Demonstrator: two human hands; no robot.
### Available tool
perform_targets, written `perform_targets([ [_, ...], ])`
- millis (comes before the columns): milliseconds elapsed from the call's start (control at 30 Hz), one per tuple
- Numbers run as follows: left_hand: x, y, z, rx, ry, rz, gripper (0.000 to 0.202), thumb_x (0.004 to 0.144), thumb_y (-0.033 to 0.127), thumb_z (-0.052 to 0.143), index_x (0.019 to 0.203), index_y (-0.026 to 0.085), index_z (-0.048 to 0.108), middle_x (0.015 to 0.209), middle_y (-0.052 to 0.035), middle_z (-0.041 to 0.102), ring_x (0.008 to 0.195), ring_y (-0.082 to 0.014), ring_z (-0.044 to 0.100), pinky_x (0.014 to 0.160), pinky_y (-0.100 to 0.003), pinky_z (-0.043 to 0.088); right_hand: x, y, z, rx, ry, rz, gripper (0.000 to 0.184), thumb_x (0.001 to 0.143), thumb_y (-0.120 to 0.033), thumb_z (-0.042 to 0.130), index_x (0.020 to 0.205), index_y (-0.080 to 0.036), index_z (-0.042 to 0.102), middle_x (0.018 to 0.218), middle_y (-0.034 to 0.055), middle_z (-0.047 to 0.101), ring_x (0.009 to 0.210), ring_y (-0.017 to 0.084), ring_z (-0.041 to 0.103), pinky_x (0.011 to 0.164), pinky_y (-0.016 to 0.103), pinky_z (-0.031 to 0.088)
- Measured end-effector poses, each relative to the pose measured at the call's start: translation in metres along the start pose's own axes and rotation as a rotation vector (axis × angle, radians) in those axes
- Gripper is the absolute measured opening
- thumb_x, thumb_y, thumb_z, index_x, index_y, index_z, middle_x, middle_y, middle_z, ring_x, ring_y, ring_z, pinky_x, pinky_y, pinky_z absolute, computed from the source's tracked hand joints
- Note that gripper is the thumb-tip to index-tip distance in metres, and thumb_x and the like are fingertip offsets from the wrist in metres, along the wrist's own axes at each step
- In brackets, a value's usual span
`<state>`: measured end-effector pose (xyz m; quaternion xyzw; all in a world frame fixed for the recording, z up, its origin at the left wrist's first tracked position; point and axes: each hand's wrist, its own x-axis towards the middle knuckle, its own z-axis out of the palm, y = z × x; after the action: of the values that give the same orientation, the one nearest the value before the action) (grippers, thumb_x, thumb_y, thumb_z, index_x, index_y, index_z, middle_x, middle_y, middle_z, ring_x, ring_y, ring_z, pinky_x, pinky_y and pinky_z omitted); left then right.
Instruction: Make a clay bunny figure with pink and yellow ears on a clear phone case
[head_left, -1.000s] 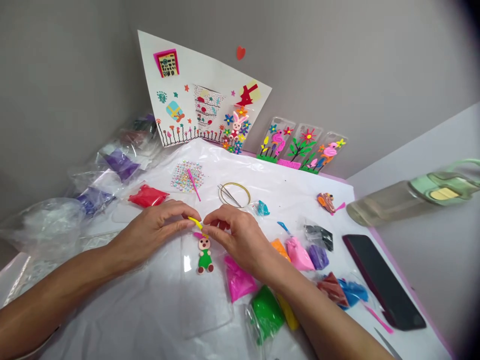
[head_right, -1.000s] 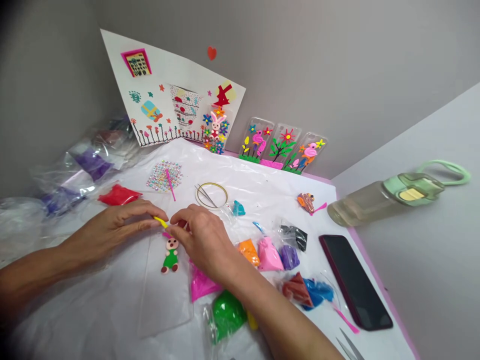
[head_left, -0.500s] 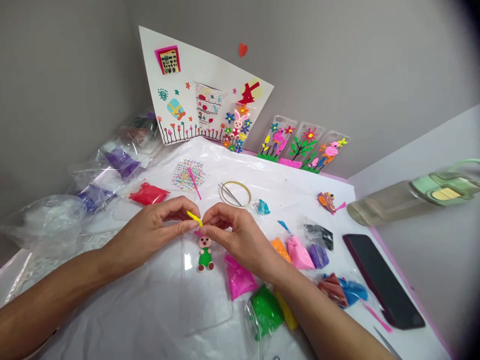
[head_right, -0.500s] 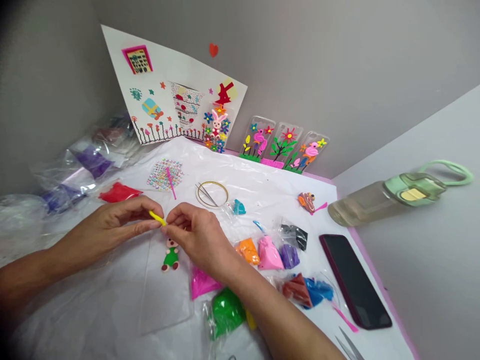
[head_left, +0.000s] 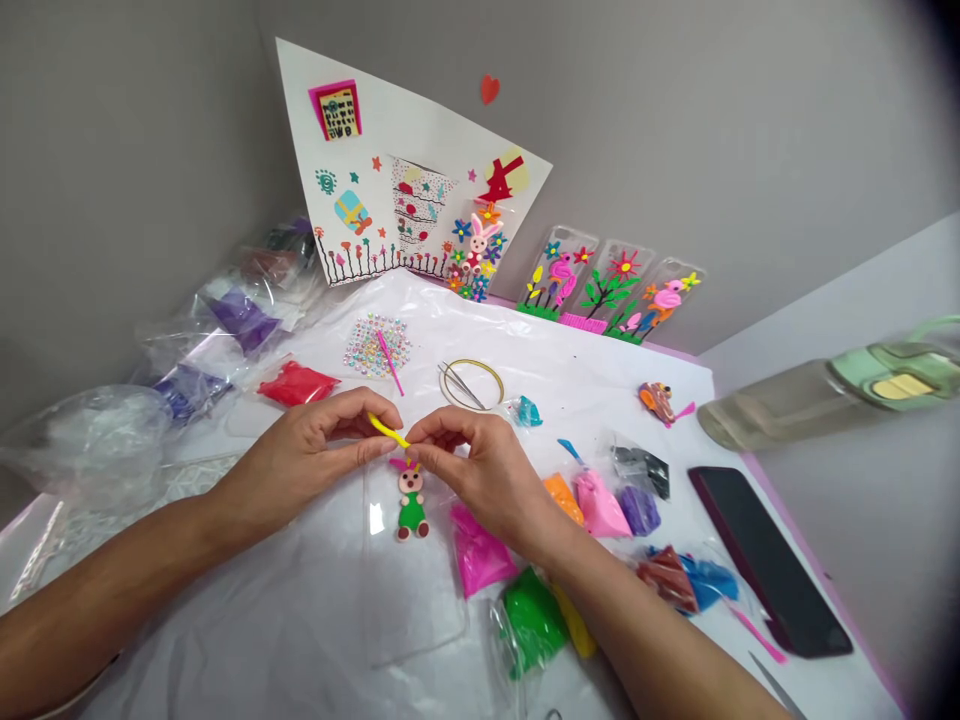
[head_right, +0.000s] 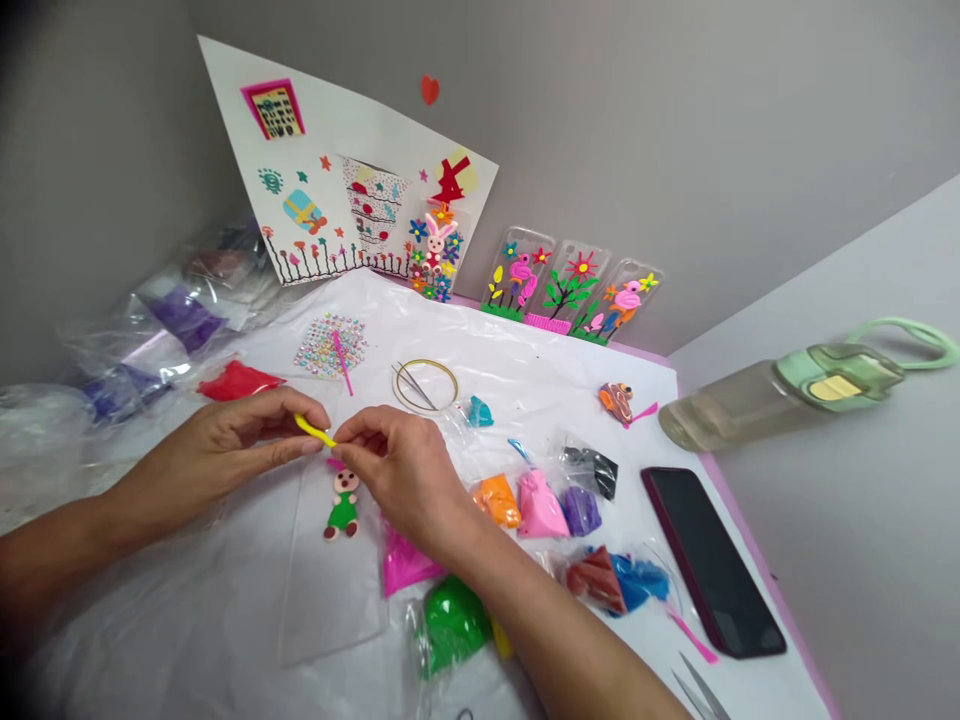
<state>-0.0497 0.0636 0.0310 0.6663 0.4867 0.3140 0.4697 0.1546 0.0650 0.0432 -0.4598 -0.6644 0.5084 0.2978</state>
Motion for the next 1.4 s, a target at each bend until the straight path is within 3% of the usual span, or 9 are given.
perform_targets([
  [167, 0.001, 0.000, 0.001, 0.013, -0.033, 0.003, 0.012, 0.089, 0.038, 0.064, 0.094, 0.029, 0.071, 0.096, 0.0038, 0.072, 0.094, -0.0181, 0.065, 0.086, -0.027, 0.049, -0.001, 0.003, 0.000, -0.058, -0.004, -0.033, 0.003, 0.089, -0.016, 0.069, 0.088, -0.017, 0.071, 0.072, -0.0016, 0.070, 0.066, 0.012, 0.061, 0.063, 0.023, 0.044],
  [333, 0.002, -0.002, -0.001, 0.063, -0.046, 0.005, 0.012, 0.090, 0.037, 0.062, 0.094, 0.030, 0.071, 0.095, 0.0056, 0.072, 0.095, -0.0176, 0.064, 0.087, -0.027, 0.048, -0.002, 0.003, -0.002, -0.267, 0.018, -0.103, 0.010, 0.090, -0.015, 0.067, 0.082, -0.017, 0.072, 0.079, 0.0002, 0.071, 0.073, 0.012, 0.061, 0.067, 0.024, 0.042],
  [500, 0.005, -0.005, -0.003, 0.155, -0.081, 0.014, 0.016, 0.090, 0.040, 0.060, 0.093, 0.028, 0.071, 0.098, 0.0039, 0.071, 0.098, -0.0207, 0.063, 0.090, -0.031, 0.044, 0.000, 0.006, -0.007, -0.346, 0.060, -0.109, 0.012, 0.094, -0.020, 0.066, 0.084, -0.017, 0.074, 0.080, 0.0009, 0.070, 0.073, 0.013, 0.059, 0.067, 0.026, 0.041],
  [767, 0.007, -0.014, -0.001, 0.268, -0.156, 0.068, 0.025, 0.095, 0.046, 0.056, 0.094, 0.027, 0.071, 0.097, 0.0006, 0.069, 0.100, -0.0244, 0.060, 0.090, -0.036, 0.042, 0.000, 0.016, -0.006, -0.425, 0.018, -0.141, 0.007, 0.090, -0.015, 0.070, 0.085, -0.019, 0.072, 0.083, 0.0007, 0.069, 0.078, 0.014, 0.059, 0.071, 0.026, 0.040],
  [1067, 0.010, -0.019, 0.003, 0.401, -0.139, 0.169, 0.023, 0.099, 0.041, 0.052, 0.097, 0.025, 0.069, 0.097, -0.0012, 0.067, 0.099, -0.0237, 0.057, 0.086, -0.036, 0.042, -0.001, 0.015, -0.004, -0.453, 0.014, -0.139, 0.011, 0.089, -0.012, 0.070, 0.081, -0.019, 0.069, 0.080, -0.0012, 0.066, 0.075, 0.013, 0.056, 0.070, 0.025, 0.039],
  [1400, 0.010, -0.019, 0.007, 0.485, -0.094, 0.246, 0.021, 0.099, 0.034, 0.051, 0.098, 0.022, 0.069, 0.095, -0.0036, 0.066, 0.097, -0.0251, 0.057, 0.085, -0.037, 0.042, 0.000, 0.019, 0.000, -0.557, 0.013, -0.169, 0.006, 0.089, -0.019, 0.074, 0.087, -0.019, 0.068, 0.086, 0.0002, 0.065, 0.083, 0.015, 0.058, 0.072, 0.026, 0.038],
])
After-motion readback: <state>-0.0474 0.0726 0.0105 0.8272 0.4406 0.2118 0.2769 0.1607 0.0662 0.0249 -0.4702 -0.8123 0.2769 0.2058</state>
